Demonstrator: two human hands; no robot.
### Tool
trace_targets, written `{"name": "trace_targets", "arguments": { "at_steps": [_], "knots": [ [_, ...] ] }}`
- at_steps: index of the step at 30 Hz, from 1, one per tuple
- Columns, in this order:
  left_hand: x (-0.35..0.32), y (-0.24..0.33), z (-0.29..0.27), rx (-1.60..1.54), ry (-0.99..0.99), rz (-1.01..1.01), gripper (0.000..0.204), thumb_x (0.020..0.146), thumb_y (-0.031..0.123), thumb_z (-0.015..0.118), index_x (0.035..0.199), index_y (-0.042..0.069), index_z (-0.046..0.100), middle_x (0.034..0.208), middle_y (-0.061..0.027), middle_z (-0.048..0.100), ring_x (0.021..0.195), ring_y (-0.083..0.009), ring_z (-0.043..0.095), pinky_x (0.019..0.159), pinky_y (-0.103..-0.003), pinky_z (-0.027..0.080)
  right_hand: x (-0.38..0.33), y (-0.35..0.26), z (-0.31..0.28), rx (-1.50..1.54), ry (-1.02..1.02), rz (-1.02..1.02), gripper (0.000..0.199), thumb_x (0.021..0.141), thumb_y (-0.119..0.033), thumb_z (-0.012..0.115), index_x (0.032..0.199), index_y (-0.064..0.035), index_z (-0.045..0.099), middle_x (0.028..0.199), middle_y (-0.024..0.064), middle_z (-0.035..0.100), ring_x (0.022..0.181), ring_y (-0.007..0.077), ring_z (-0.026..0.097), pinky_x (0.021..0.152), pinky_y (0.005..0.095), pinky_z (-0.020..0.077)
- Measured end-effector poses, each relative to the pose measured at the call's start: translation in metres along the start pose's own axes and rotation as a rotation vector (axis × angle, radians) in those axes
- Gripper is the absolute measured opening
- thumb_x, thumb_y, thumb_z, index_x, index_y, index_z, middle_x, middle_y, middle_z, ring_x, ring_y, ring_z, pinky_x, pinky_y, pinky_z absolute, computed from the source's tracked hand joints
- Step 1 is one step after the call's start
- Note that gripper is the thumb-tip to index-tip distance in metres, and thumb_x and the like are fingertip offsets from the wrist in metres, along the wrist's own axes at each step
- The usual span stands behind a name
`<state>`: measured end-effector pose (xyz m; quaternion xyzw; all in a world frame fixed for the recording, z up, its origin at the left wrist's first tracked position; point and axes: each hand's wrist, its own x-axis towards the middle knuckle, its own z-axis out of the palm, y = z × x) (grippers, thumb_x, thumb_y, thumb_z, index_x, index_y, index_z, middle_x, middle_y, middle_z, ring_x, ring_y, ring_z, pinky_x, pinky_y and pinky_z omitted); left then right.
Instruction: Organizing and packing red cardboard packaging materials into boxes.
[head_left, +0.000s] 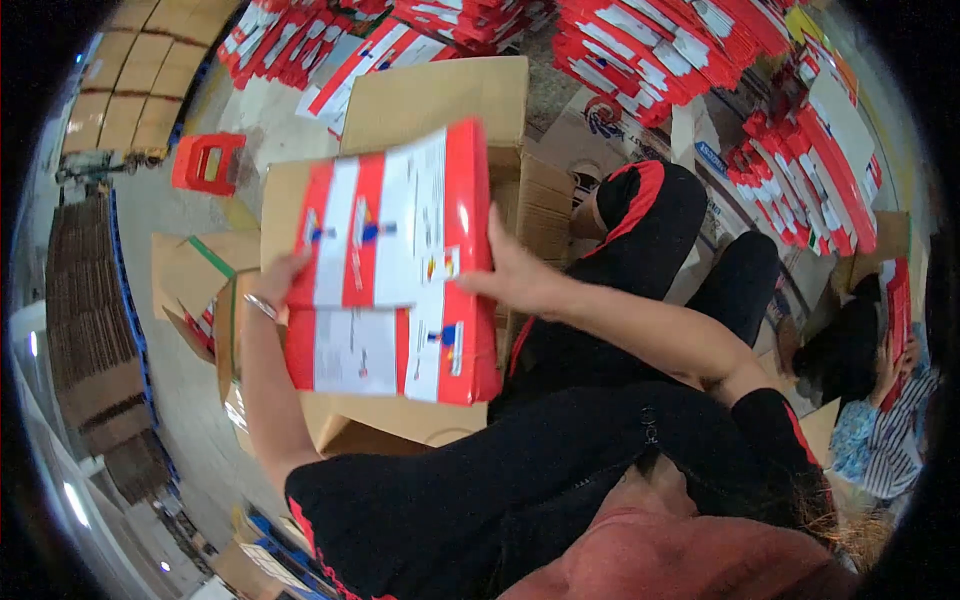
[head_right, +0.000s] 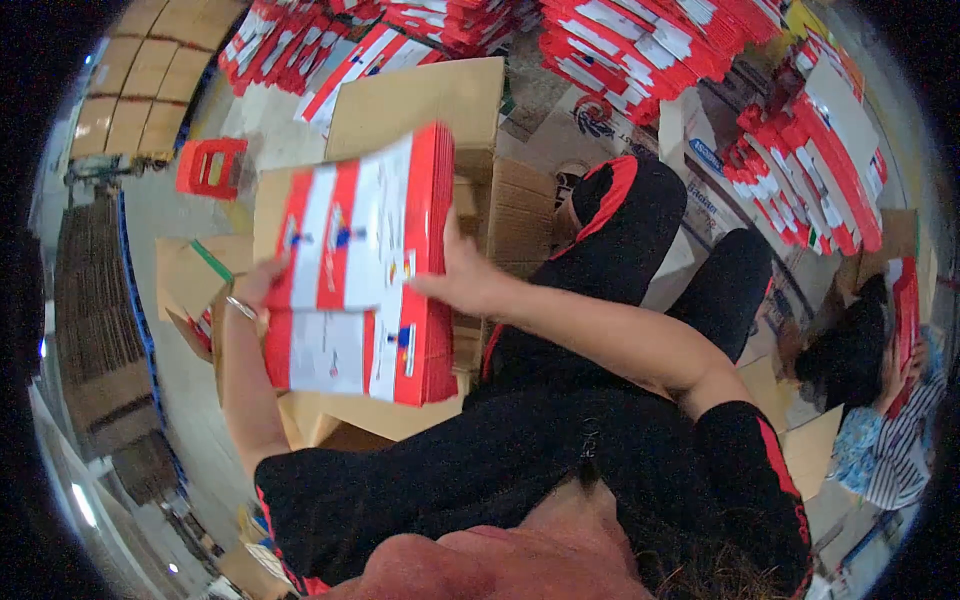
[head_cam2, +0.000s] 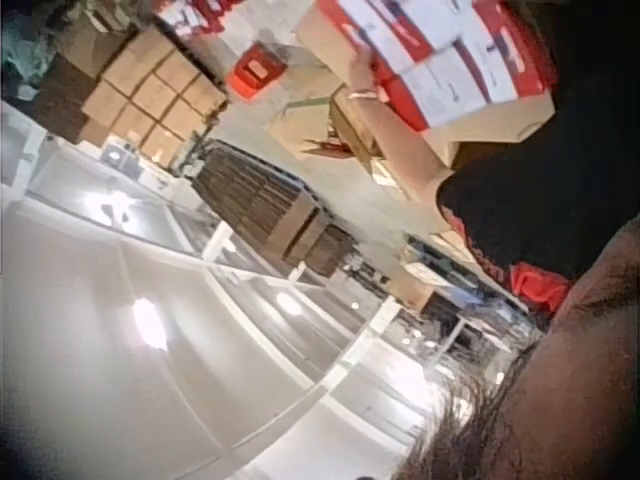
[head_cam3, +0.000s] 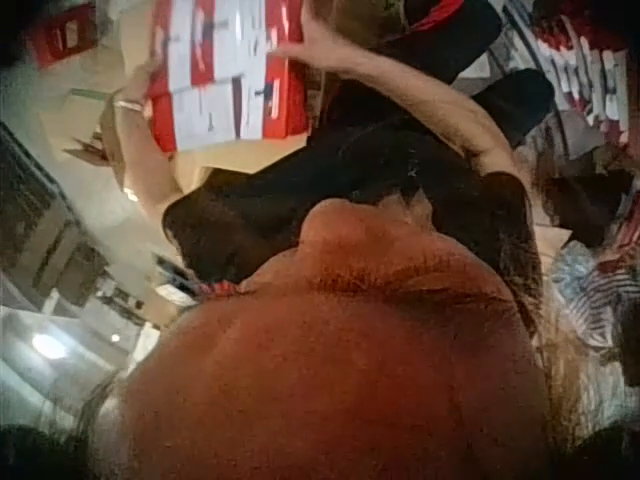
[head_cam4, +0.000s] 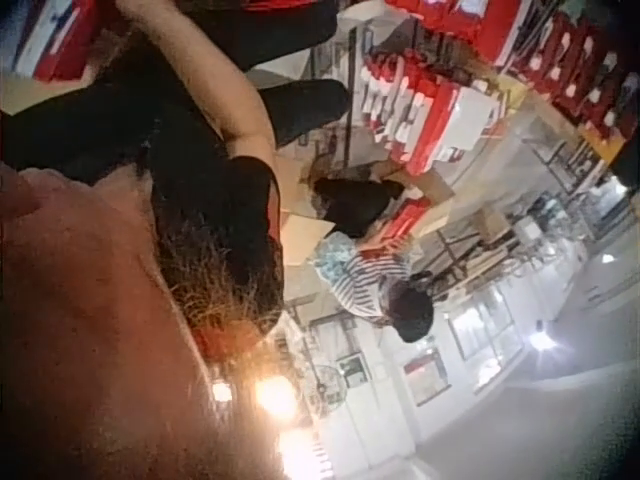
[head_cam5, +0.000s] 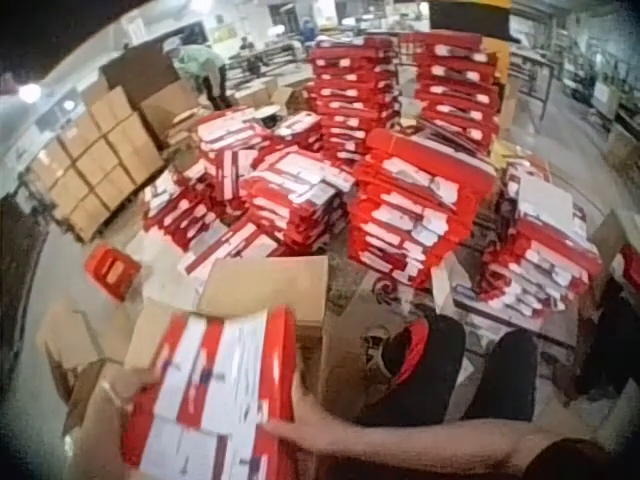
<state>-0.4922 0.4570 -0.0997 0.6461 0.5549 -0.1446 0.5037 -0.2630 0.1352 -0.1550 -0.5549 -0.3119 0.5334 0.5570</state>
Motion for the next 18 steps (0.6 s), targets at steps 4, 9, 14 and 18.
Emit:
{"name": "trace_targets", "arguments": {
  "at_steps": [4, 9, 14, 18],
  "knots": [
    [0.053, -0.065, 0.029, 0.116, -0.101, -0.261, 0.056, 0.089, 0.047, 0.063, 0.120, 0.000, 0.060, 0.104, -0.0120, 0.069, 0.089, -0.0238, 0.067, 0.071, -0.048, 0.054, 0.015, 0.085, 0.025, 0.157, -0.066, 0.461, 0.116, 0.083, -0.026, 0.067, 0.141, 0.0037, -0.029, 0.149, 0.0318, 0.025, 0.136, 0.0368, 0.034, 0.112, 0.0397, 0.0296],
    [0.121, -0.117, 0.044, 0.011, -0.170, -0.328, 0.047, 0.090, 0.032, 0.067, 0.119, -0.004, 0.059, 0.105, -0.0125, 0.069, 0.090, -0.0212, 0.068, 0.082, -0.039, 0.055, 0.033, 0.089, 0.030, 0.103, -0.026, 0.746, 0.110, 0.085, -0.023, 0.063, 0.143, 0.0013, -0.027, 0.150, 0.0304, 0.026, 0.134, 0.0362, 0.039, 0.109, 0.0401, 0.0346],
    [0.194, -0.059, 0.100, -0.175, -0.090, 0.163, 0.044, 0.089, 0.025, 0.068, 0.120, -0.006, 0.060, 0.110, -0.0113, 0.067, 0.096, -0.0198, 0.065, 0.083, -0.035, 0.053, 0.082, 0.205, 0.004, -0.333, 0.245, 0.881, 0.105, 0.081, -0.011, 0.060, 0.146, -0.0009, -0.023, 0.146, 0.0294, 0.034, 0.132, 0.0354, 0.041, 0.108, 0.0395, 0.0358],
    [0.212, -0.141, 0.045, -0.101, 0.392, 0.311, 0.040, 0.088, 0.018, 0.068, 0.120, -0.006, 0.060, 0.108, -0.0126, 0.068, 0.092, -0.0191, 0.066, 0.081, -0.032, 0.054, 0.080, 0.065, 0.001, -0.082, -0.237, 0.382, 0.084, 0.081, -0.012, 0.065, 0.150, -0.0007, 0.019, 0.142, 0.0246, 0.043, 0.129, 0.0316, 0.044, 0.106, 0.0392, 0.0373]
  ]
}}
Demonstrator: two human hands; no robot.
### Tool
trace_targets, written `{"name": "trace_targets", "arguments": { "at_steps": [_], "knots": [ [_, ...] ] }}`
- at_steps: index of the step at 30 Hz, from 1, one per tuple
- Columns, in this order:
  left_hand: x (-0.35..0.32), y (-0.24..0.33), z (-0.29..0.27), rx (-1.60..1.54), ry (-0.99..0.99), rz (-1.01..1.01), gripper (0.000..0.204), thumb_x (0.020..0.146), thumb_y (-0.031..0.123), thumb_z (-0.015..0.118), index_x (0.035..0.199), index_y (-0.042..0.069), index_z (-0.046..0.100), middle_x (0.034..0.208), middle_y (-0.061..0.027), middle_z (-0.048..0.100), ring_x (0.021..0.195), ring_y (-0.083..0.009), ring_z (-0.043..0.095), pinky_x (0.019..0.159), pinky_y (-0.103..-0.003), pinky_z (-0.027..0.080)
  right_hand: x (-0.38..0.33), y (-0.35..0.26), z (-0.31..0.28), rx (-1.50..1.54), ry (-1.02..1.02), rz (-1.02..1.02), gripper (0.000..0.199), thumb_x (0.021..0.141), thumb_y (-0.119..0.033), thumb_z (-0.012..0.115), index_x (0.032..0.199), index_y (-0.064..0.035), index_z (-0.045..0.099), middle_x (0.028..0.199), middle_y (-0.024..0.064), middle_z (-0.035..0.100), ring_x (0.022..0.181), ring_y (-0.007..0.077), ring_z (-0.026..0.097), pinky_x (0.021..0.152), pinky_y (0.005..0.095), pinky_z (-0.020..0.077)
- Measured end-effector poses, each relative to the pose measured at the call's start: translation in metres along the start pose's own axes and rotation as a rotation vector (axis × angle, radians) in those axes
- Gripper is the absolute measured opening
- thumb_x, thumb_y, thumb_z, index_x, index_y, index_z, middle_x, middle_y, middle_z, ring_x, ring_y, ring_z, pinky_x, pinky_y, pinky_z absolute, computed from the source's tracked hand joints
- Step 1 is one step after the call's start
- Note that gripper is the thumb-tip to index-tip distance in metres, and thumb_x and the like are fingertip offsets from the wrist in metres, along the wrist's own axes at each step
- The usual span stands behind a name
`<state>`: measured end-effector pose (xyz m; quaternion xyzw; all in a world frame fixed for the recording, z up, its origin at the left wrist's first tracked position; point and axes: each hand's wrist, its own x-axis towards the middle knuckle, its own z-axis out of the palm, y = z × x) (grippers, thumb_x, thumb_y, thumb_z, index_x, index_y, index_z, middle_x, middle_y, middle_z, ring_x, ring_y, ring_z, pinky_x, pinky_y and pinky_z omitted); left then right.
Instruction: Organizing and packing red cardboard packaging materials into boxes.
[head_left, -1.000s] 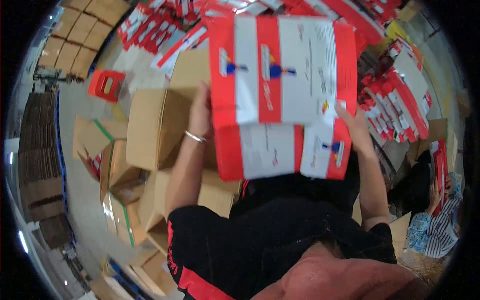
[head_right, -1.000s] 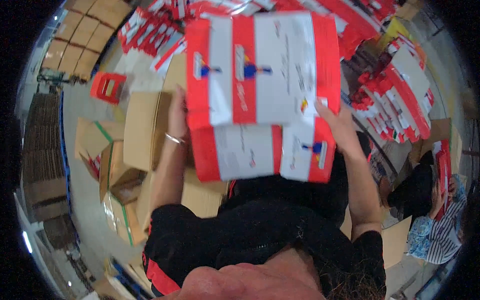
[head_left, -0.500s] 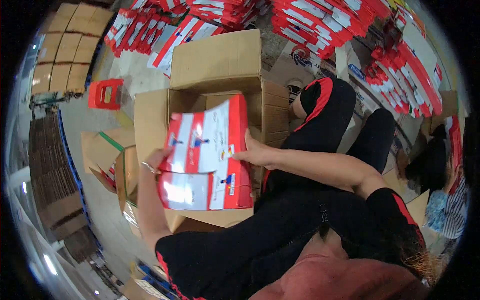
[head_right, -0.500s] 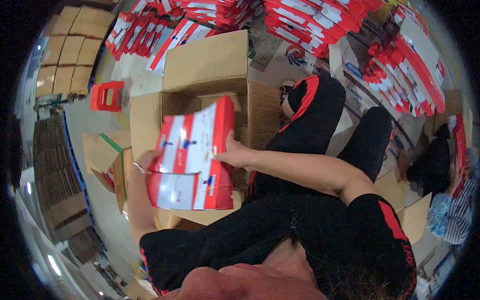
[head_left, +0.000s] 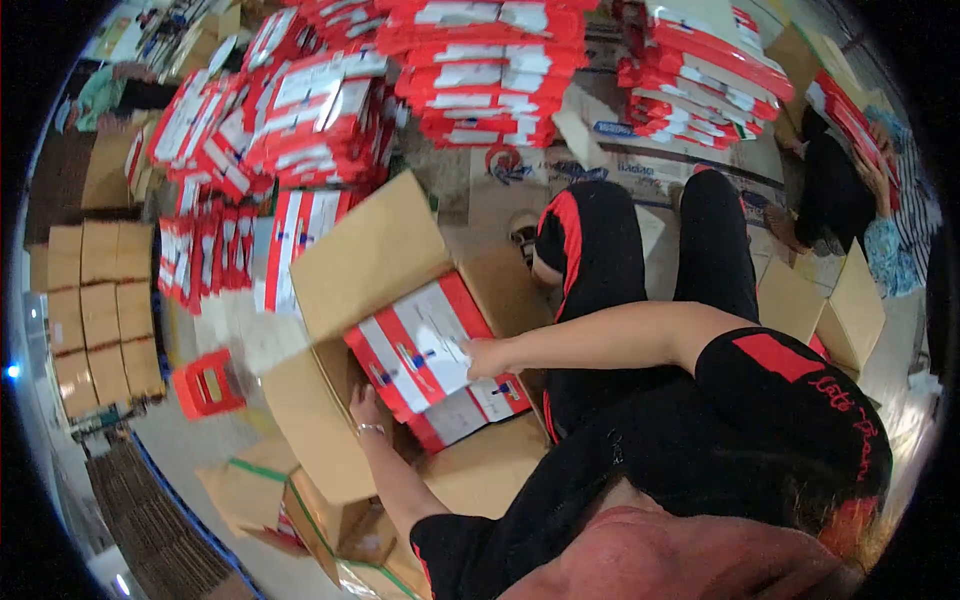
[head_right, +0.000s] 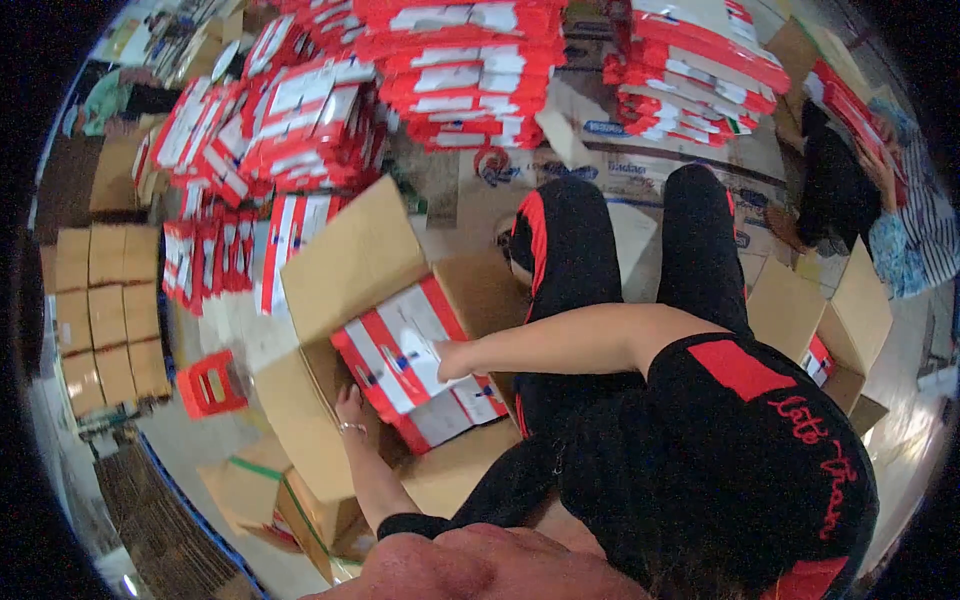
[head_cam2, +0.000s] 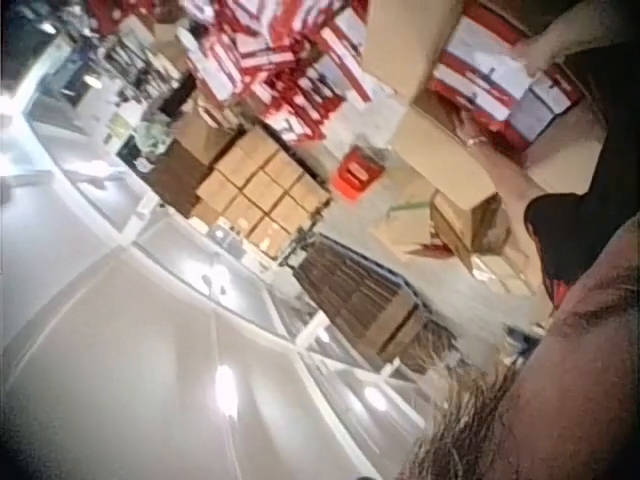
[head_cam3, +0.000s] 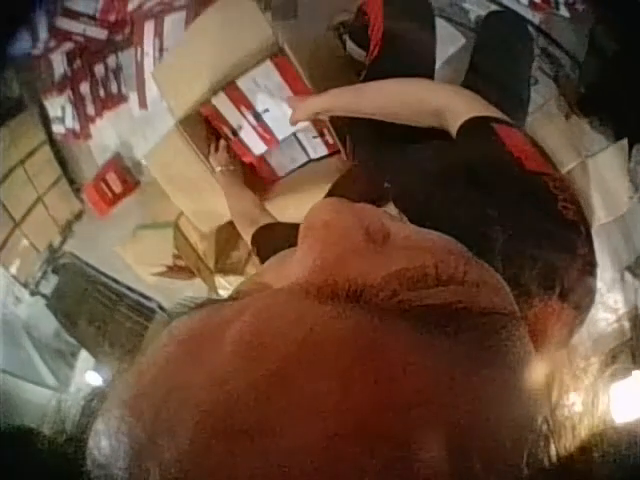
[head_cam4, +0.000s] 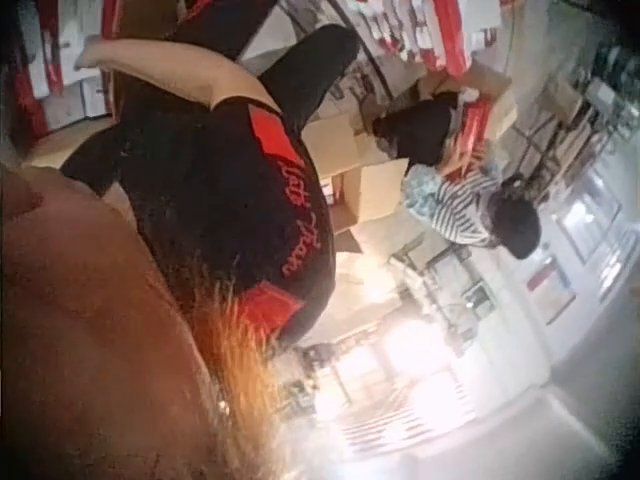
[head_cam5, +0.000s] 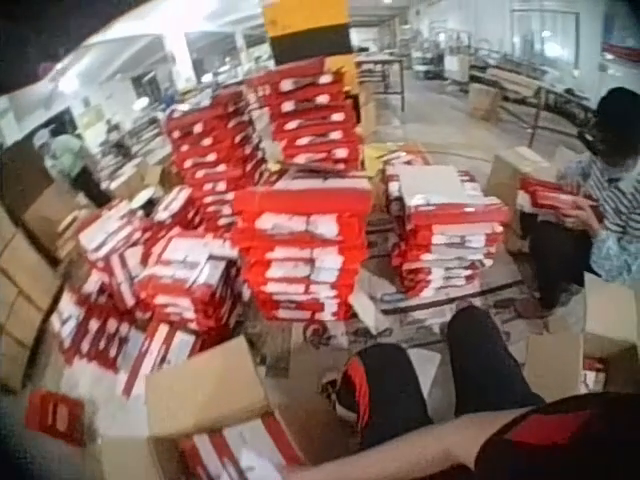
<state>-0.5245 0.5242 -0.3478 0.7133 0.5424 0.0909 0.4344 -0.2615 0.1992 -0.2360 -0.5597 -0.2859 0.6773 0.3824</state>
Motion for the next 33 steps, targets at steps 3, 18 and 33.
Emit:
{"name": "trace_targets", "arguments": {
  "at_steps": [3, 18, 33],
  "knots": [
    [0.009, 0.050, 0.048, 0.363, -0.052, 0.016, 0.037, 0.088, 0.015, 0.068, 0.117, -0.007, 0.061, 0.100, -0.0120, 0.068, 0.084, -0.0187, 0.066, 0.076, -0.031, 0.055, -0.018, 0.001, -0.077, 0.090, -0.032, -0.291, 0.047, 0.086, -0.018, 0.066, 0.127, 0.0006, 0.052, 0.124, 0.0148, 0.059, 0.116, 0.0214, 0.053, 0.099, 0.0346, 0.0418],
    [-0.085, 0.586, 0.328, -0.838, -1.054, 0.269, 0.063, 0.097, 0.028, 0.055, 0.141, -0.008, 0.029, 0.141, -0.0237, 0.041, 0.128, -0.0342, 0.045, 0.108, -0.045, 0.039, -0.272, -0.103, -0.505, -1.060, 1.866, -0.389, 0.056, 0.076, -0.031, 0.075, 0.120, -0.0043, 0.053, 0.110, 0.0189, 0.062, 0.104, 0.0353, 0.060, 0.088, 0.0436, 0.0495],
    [-0.012, 0.701, 0.500, -0.874, -0.616, -0.134, 0.052, 0.085, 0.032, 0.072, 0.125, 0.005, 0.053, 0.122, -0.0159, 0.060, 0.110, -0.0335, 0.058, 0.095, -0.051, 0.048, -0.227, -0.145, -0.640, -1.477, 1.639, -0.009, 0.016, 0.086, -0.012, 0.054, 0.096, -0.0067, 0.064, 0.083, 0.0124, 0.070, 0.079, 0.0291, 0.070, 0.064, 0.0433, 0.0558]
  ]
}}
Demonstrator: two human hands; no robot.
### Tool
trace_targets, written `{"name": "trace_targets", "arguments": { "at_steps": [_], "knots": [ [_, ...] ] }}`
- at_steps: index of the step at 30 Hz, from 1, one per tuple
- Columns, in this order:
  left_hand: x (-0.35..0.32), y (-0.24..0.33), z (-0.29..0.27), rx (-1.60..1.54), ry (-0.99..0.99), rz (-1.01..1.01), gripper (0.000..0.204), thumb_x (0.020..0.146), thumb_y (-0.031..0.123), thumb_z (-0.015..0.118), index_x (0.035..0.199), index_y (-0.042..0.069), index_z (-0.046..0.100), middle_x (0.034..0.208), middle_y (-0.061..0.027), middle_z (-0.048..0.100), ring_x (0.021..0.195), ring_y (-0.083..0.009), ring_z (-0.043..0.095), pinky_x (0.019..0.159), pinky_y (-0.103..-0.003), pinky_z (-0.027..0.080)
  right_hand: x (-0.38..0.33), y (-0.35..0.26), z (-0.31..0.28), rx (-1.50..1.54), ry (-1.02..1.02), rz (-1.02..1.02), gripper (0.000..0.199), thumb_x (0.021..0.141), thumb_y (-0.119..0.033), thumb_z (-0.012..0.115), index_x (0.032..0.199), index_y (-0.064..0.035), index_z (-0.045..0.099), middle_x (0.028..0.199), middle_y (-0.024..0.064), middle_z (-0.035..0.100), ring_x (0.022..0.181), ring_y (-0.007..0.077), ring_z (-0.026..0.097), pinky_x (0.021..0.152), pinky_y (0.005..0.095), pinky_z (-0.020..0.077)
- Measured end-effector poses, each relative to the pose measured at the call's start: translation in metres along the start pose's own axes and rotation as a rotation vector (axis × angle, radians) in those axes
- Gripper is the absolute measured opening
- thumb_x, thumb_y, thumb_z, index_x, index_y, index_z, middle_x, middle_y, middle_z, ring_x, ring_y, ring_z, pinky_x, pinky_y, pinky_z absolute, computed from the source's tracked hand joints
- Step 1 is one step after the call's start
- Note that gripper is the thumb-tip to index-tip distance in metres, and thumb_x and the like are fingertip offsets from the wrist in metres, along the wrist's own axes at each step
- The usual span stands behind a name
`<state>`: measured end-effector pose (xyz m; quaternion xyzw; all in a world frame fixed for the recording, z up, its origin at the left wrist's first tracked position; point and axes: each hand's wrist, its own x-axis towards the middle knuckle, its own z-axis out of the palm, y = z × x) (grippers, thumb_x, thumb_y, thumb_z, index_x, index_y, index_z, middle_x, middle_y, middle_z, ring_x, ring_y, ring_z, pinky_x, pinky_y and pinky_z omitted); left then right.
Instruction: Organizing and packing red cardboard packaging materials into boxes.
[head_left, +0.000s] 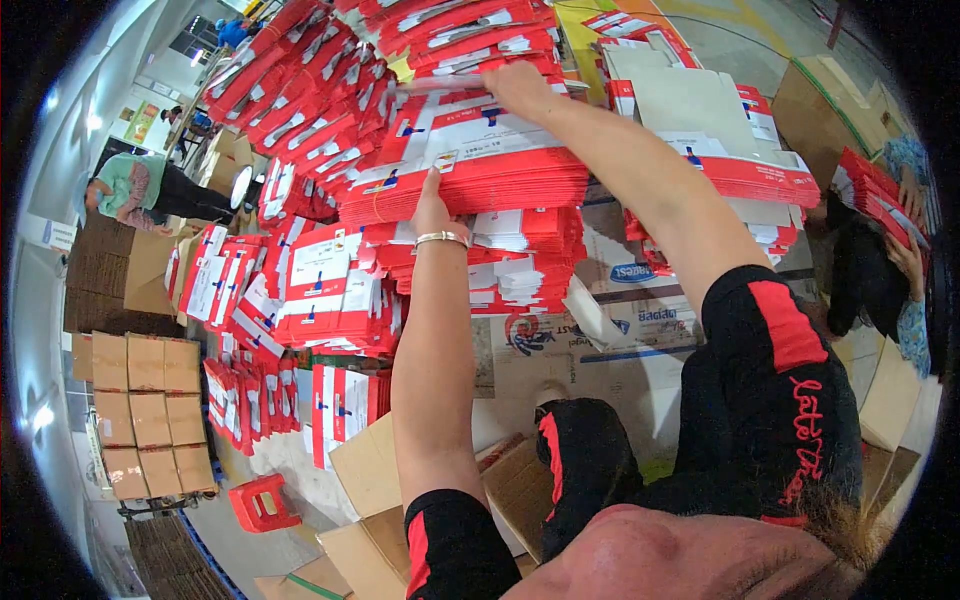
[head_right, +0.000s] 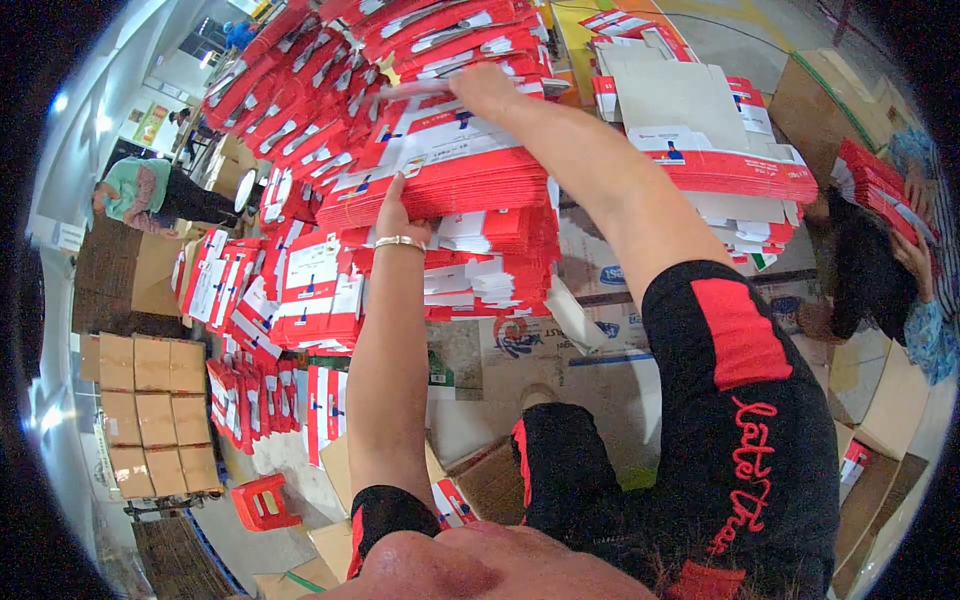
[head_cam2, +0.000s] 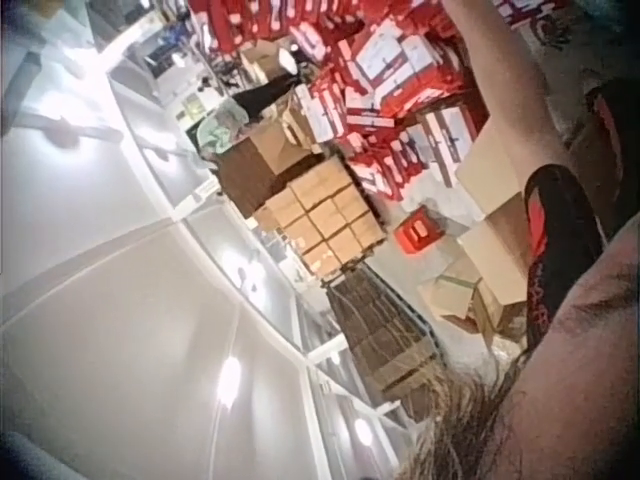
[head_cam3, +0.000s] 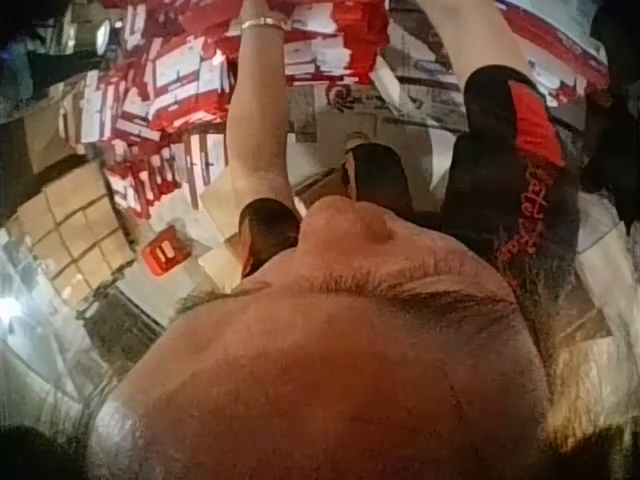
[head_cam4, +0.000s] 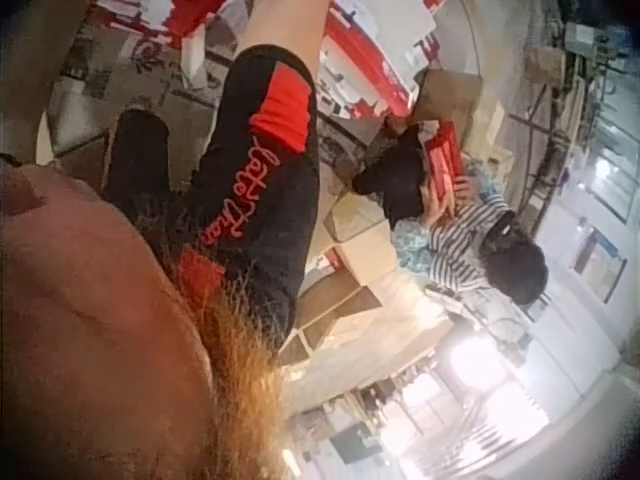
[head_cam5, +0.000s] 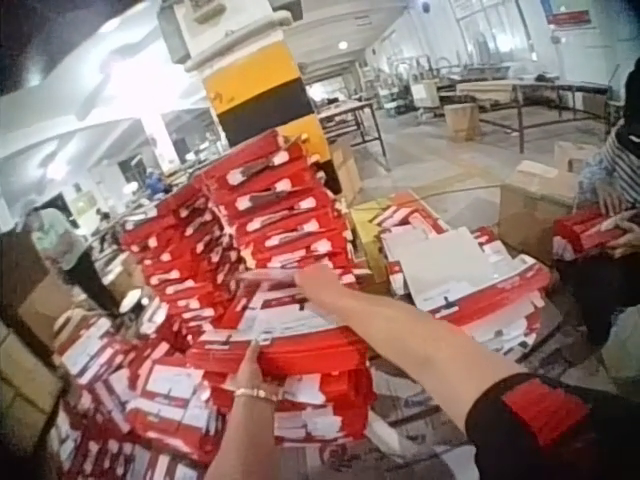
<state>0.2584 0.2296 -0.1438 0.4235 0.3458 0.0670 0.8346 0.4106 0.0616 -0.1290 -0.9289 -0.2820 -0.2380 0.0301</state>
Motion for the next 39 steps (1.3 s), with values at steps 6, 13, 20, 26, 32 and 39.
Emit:
{"name": "trace_targets", "arguments": {
  "at_steps": [6, 13, 20, 26, 32, 39],
  "knots": [
    [0.003, -0.012, 0.005, -0.168, 0.024, 0.133, 0.045, 0.084, 0.007, 0.067, 0.121, -0.009, 0.048, 0.115, -0.0228, 0.060, 0.092, -0.0362, 0.067, 0.074, -0.054, 0.058, -0.008, 0.077, -0.029, 0.020, 0.339, 0.092, 0.015, 0.086, -0.010, 0.053, 0.096, -0.0077, 0.063, 0.083, 0.0158, 0.068, 0.080, 0.0316, 0.069, 0.065, 0.0441, 0.0557],
    [0.000, -0.008, -0.011, -0.167, -0.055, 0.151, 0.035, 0.089, 0.011, 0.061, 0.119, -0.006, 0.052, 0.110, -0.0175, 0.063, 0.090, -0.0318, 0.068, 0.072, -0.048, 0.059, -0.001, 0.108, -0.124, -0.132, 0.339, 0.137, 0.018, 0.085, -0.009, 0.055, 0.101, -0.0089, 0.063, 0.094, 0.0139, 0.069, 0.090, 0.0302, 0.069, 0.078, 0.0438, 0.0562],
    [-0.034, 0.029, -0.022, -0.209, -0.274, 0.296, 0.035, 0.093, 0.019, 0.054, 0.122, -0.002, 0.054, 0.118, -0.0166, 0.062, 0.103, -0.0296, 0.064, 0.085, -0.047, 0.055, -0.039, 0.127, -0.277, -0.220, 0.450, 0.076, 0.017, 0.089, -0.014, 0.051, 0.095, -0.0080, 0.065, 0.084, 0.0168, 0.068, 0.080, 0.0321, 0.067, 0.068, 0.0423, 0.0527],
    [-0.125, 0.061, -0.032, -0.042, -0.767, 0.272, 0.048, 0.096, 0.034, 0.046, 0.128, -0.003, 0.050, 0.124, -0.0171, 0.060, 0.108, -0.0309, 0.062, 0.092, -0.046, 0.051, -0.133, 0.119, -0.396, 0.261, 0.811, -0.351, 0.020, 0.088, -0.013, 0.061, 0.106, -0.0078, 0.066, 0.095, 0.0164, 0.070, 0.087, 0.0288, 0.069, 0.072, 0.0403, 0.0549],
    [-0.181, 0.010, -0.081, -0.048, -0.707, 0.291, 0.050, 0.097, 0.035, 0.046, 0.131, -0.001, 0.048, 0.127, -0.0176, 0.058, 0.110, -0.0301, 0.061, 0.092, -0.044, 0.051, -0.242, 0.063, -0.400, 0.152, 0.599, -0.699, 0.037, 0.081, -0.010, 0.066, 0.118, -0.0118, 0.060, 0.116, 0.0087, 0.066, 0.110, 0.0275, 0.062, 0.107, 0.0537, 0.0380],
    [-0.250, -0.146, -0.182, -0.127, -0.747, -0.092, 0.050, 0.098, 0.035, 0.045, 0.132, -0.001, 0.047, 0.128, -0.0176, 0.057, 0.112, -0.0297, 0.060, 0.094, -0.043, 0.051, -0.416, 0.033, -0.383, 0.273, 0.365, -0.581, 0.041, 0.079, -0.015, 0.067, 0.119, -0.0095, 0.059, 0.120, 0.0122, 0.063, 0.116, 0.0275, 0.058, 0.109, 0.0567, 0.0338]
  ]
}}
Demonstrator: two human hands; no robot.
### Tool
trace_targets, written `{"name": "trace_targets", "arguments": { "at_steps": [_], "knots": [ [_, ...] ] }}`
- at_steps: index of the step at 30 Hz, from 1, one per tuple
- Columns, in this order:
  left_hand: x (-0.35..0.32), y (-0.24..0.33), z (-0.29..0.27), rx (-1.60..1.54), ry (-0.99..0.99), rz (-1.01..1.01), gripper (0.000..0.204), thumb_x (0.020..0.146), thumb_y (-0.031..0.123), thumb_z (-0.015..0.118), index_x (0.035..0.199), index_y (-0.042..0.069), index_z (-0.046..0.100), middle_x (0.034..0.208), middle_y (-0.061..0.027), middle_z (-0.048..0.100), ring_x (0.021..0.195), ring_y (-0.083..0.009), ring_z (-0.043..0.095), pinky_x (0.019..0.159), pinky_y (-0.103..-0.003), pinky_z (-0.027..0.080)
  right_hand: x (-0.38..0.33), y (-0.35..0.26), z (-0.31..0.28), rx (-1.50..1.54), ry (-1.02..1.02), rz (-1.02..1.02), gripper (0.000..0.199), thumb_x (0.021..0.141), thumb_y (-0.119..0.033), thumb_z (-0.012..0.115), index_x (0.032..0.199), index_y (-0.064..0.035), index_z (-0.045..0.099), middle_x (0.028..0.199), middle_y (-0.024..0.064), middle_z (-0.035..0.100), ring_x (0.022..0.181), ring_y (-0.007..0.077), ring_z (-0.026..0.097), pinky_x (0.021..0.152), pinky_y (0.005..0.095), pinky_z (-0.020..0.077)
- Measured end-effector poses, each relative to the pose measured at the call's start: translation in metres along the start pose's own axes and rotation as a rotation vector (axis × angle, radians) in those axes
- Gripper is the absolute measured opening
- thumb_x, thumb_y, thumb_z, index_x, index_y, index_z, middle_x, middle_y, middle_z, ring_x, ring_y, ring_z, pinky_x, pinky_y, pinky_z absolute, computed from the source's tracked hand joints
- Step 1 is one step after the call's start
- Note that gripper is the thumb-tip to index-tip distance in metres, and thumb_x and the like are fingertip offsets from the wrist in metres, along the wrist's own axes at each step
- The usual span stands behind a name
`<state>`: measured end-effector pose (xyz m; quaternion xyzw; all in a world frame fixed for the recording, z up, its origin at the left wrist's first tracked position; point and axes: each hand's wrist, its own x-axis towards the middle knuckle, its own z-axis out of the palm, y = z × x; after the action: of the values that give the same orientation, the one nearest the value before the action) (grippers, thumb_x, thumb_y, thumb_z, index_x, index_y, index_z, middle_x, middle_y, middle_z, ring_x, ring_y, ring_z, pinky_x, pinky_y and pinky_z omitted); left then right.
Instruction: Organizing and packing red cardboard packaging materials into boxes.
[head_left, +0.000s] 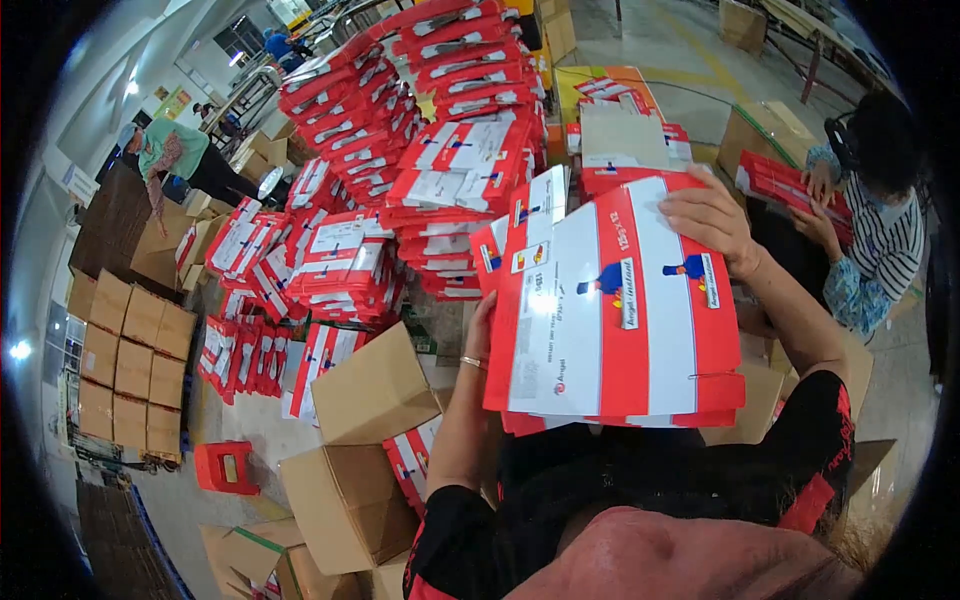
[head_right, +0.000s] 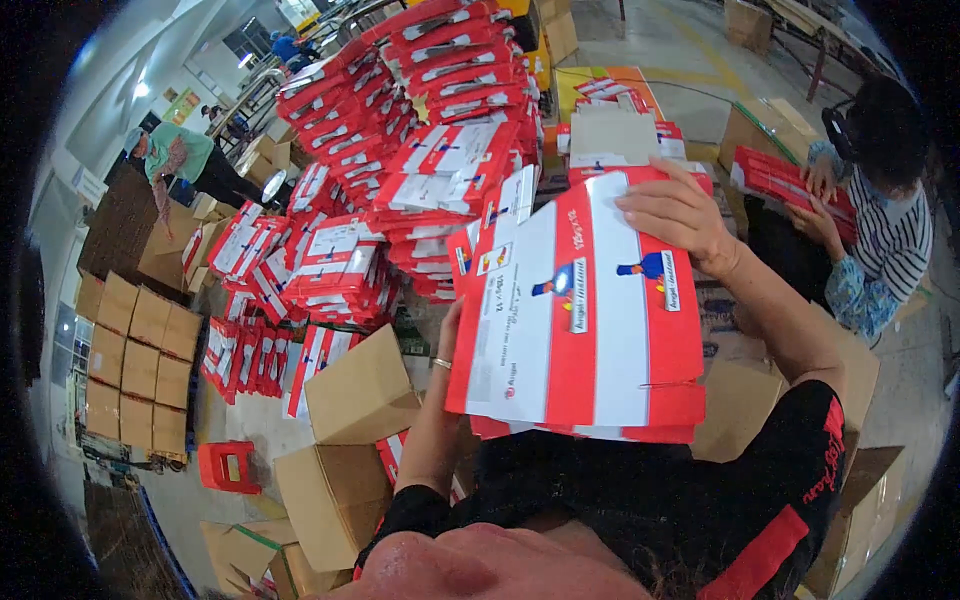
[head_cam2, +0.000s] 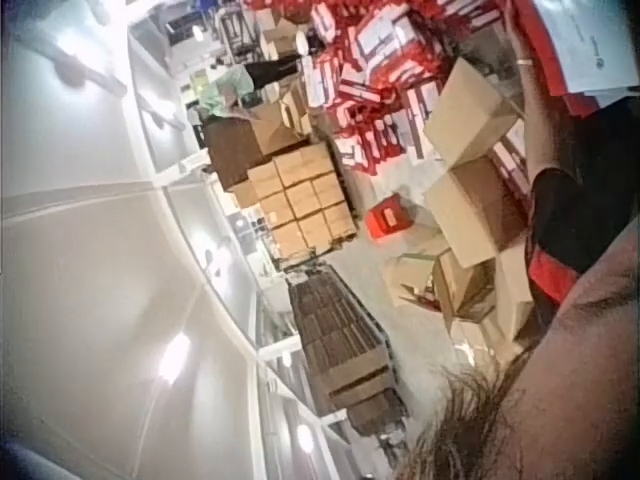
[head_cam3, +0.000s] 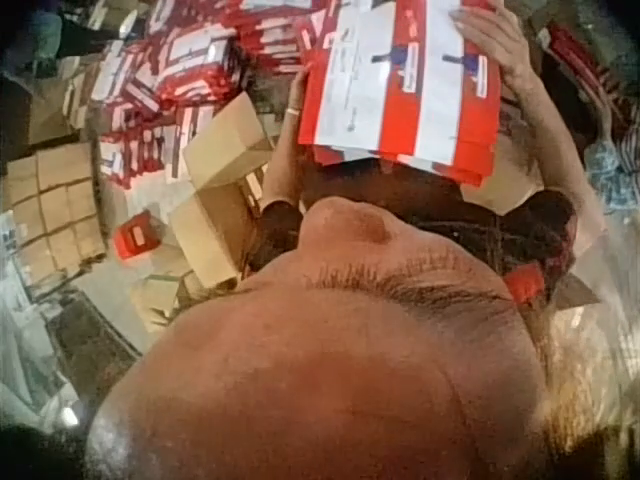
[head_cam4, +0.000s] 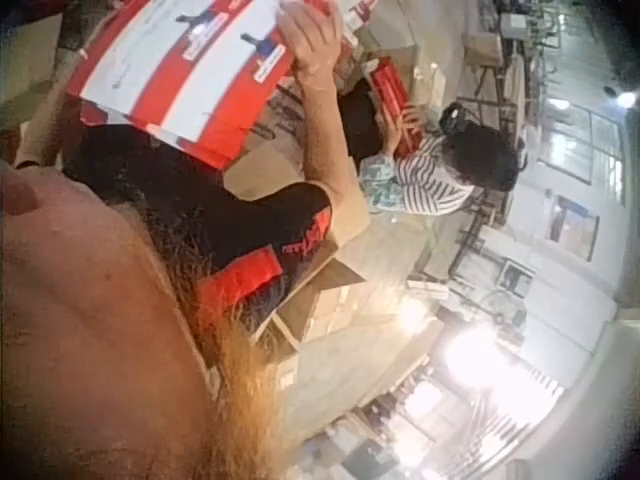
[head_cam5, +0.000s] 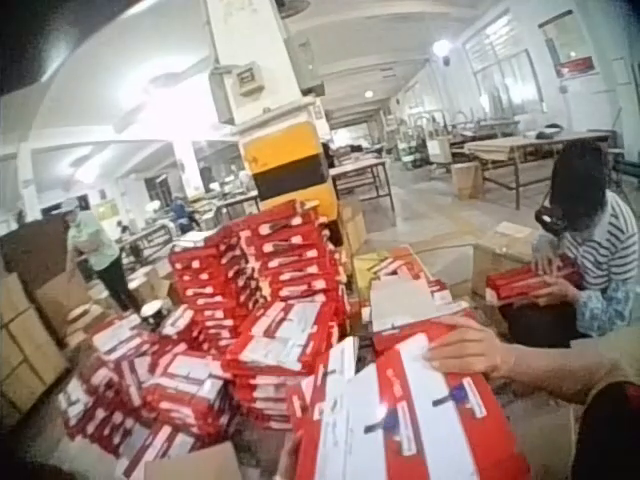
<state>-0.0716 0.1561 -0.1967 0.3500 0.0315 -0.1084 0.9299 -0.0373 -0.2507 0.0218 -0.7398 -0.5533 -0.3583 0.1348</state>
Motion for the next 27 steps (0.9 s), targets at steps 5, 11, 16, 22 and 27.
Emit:
{"name": "trace_targets", "arguments": {
  "at_steps": [5, 11, 16, 22, 27],
  "knots": [
    [-0.026, -0.051, -0.029, -0.108, -0.039, -0.266, 0.050, 0.098, 0.035, 0.044, 0.133, 0.000, 0.047, 0.130, -0.0177, 0.057, 0.113, -0.0295, 0.060, 0.095, -0.042, 0.051, -0.074, -0.028, 0.004, -0.016, -0.171, 0.120, 0.048, 0.079, -0.014, 0.069, 0.125, -0.0158, 0.056, 0.133, 0.0143, 0.052, 0.125, 0.0305, 0.050, 0.109, 0.0552, 0.0353],
    [-0.032, -0.054, -0.045, -0.019, -0.044, -0.295, 0.055, 0.098, 0.040, 0.043, 0.137, 0.001, 0.044, 0.132, -0.0166, 0.055, 0.115, -0.0265, 0.059, 0.097, -0.040, 0.050, -0.133, -0.060, 0.035, 0.162, -0.349, 0.166, 0.061, 0.078, -0.017, 0.072, 0.135, -0.0237, 0.051, 0.140, 0.0149, 0.043, 0.132, 0.0318, 0.041, 0.112, 0.0554, 0.0315],
    [-0.035, -0.044, 0.016, 0.294, -0.166, -0.213, 0.047, 0.096, 0.034, 0.053, 0.130, 0.001, 0.050, 0.121, -0.0099, 0.062, 0.102, -0.0193, 0.064, 0.088, -0.034, 0.054, -0.161, -0.059, 0.033, -0.011, -0.353, 0.362, 0.065, 0.081, -0.023, 0.068, 0.141, -0.0223, 0.042, 0.142, 0.0164, 0.039, 0.133, 0.0328, 0.040, 0.113, 0.0553, 0.0290],
    [-0.024, -0.045, 0.027, 0.320, -0.097, -0.114, 0.045, 0.097, 0.033, 0.053, 0.130, 0.001, 0.051, 0.121, -0.0079, 0.062, 0.103, -0.0172, 0.063, 0.088, -0.032, 0.052, -0.141, -0.061, 0.025, 0.052, -0.344, 0.965, 0.066, 0.087, -0.019, 0.060, 0.146, -0.0116, 0.031, 0.142, 0.0202, 0.038, 0.130, 0.0344, 0.042, 0.110, 0.0417, 0.0354],
    [-0.031, -0.050, 0.037, 0.424, 0.008, -0.086, 0.053, 0.102, 0.043, 0.039, 0.136, 0.002, 0.045, 0.130, -0.0092, 0.056, 0.113, -0.0179, 0.057, 0.095, -0.035, 0.048, -0.132, -0.047, 0.026, -0.099, -0.610, 0.757, 0.064, 0.088, -0.020, 0.060, 0.145, -0.0108, 0.034, 0.128, 0.0198, 0.054, 0.119, 0.0322, 0.052, 0.104, 0.0419, 0.0396]
  ]
}}
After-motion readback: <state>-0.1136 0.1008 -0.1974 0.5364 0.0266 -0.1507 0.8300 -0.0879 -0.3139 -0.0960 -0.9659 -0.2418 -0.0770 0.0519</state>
